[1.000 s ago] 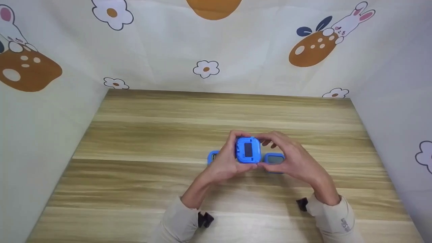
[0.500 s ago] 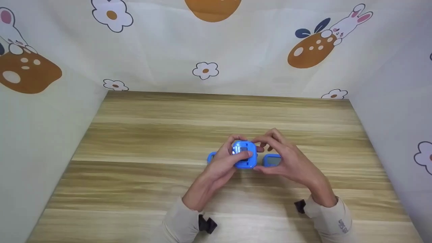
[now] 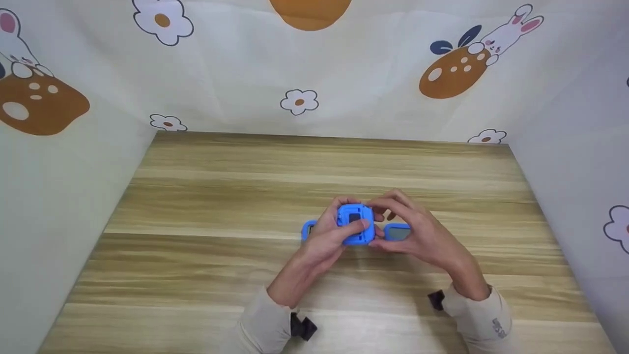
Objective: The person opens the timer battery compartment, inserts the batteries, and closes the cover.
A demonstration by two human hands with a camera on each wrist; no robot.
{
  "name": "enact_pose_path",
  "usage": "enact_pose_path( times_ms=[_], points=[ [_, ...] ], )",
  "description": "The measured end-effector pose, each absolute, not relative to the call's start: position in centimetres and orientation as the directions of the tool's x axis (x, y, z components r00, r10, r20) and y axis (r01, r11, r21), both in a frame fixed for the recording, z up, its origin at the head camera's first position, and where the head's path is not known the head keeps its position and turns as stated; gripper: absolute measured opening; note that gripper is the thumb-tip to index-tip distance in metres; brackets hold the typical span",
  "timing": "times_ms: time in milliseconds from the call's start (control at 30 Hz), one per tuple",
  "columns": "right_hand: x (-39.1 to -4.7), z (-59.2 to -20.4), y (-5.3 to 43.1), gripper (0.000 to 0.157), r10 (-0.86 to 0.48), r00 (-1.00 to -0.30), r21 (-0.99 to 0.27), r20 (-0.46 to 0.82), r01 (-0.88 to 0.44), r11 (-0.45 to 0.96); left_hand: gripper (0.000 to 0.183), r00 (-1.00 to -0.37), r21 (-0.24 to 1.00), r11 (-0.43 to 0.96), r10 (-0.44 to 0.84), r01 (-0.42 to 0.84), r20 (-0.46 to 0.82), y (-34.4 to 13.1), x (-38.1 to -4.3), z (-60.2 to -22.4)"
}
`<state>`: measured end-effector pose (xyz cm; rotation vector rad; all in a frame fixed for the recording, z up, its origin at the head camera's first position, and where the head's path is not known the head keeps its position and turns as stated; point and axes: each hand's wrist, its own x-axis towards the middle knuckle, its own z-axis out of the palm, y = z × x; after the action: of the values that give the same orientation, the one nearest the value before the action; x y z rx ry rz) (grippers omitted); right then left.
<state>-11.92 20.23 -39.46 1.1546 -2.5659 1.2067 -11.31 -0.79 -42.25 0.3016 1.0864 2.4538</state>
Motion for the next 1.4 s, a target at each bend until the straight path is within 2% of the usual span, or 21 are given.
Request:
enact_pose_path(
  times_ms=[267,467,567,767,1000,1167,1400],
  points=[
    [-11.9,-38.9,20.4,0.061,-0.600,-0.719,-0.649,0.351,-0.648,0.398,0.046,-0.893,0.776,-0.560,0.450,-0.290,-0.009,-0.9,-11.4,-42.0],
    [-11.5,-38.0,19.8,0.057,-0.577,-0.702,-0.598,0.417,-0.690,0.407,0.046,-0.900,0.786,-0.534,0.432,-0.311,-0.063,-1.0,-11.3,-41.8],
    [-11.2,-37.2,20.1,0.058,-0.548,-0.718,-0.595,0.429,-0.681,0.427,0.047,-0.902,0.781,-0.531,0.422,-0.327,-0.090,-1.1,-11.5,-41.6],
    [-12.3,-39.1,24.4,0.061,-0.489,-0.807,-0.596,0.331,-0.580,0.555,0.053,-0.868,0.738,-0.568,0.493,-0.364,-0.048,-1.6,-11.8,-41.3],
    [-12.3,-42.5,29.6,0.058,-0.429,-0.888,-0.553,0.164,-0.443,0.705,0.061,-0.884,0.810,-0.471,0.453,-0.350,-0.118,-1.6,-11.7,-41.3],
    [-11.9,-44.5,31.2,0.053,-0.440,-0.896,-0.507,0.058,-0.406,0.760,0.065,-0.887,0.831,-0.452,0.451,-0.325,-0.101,-1.7,-11.7,-41.4],
    [-11.6,-45.5,31.4,0.053,-0.470,-0.882,-0.464,0.043,-0.434,0.772,0.067,-0.884,0.841,-0.444,0.461,-0.310,-0.082,-1.8,-11.5,-41.5]
  ],
)
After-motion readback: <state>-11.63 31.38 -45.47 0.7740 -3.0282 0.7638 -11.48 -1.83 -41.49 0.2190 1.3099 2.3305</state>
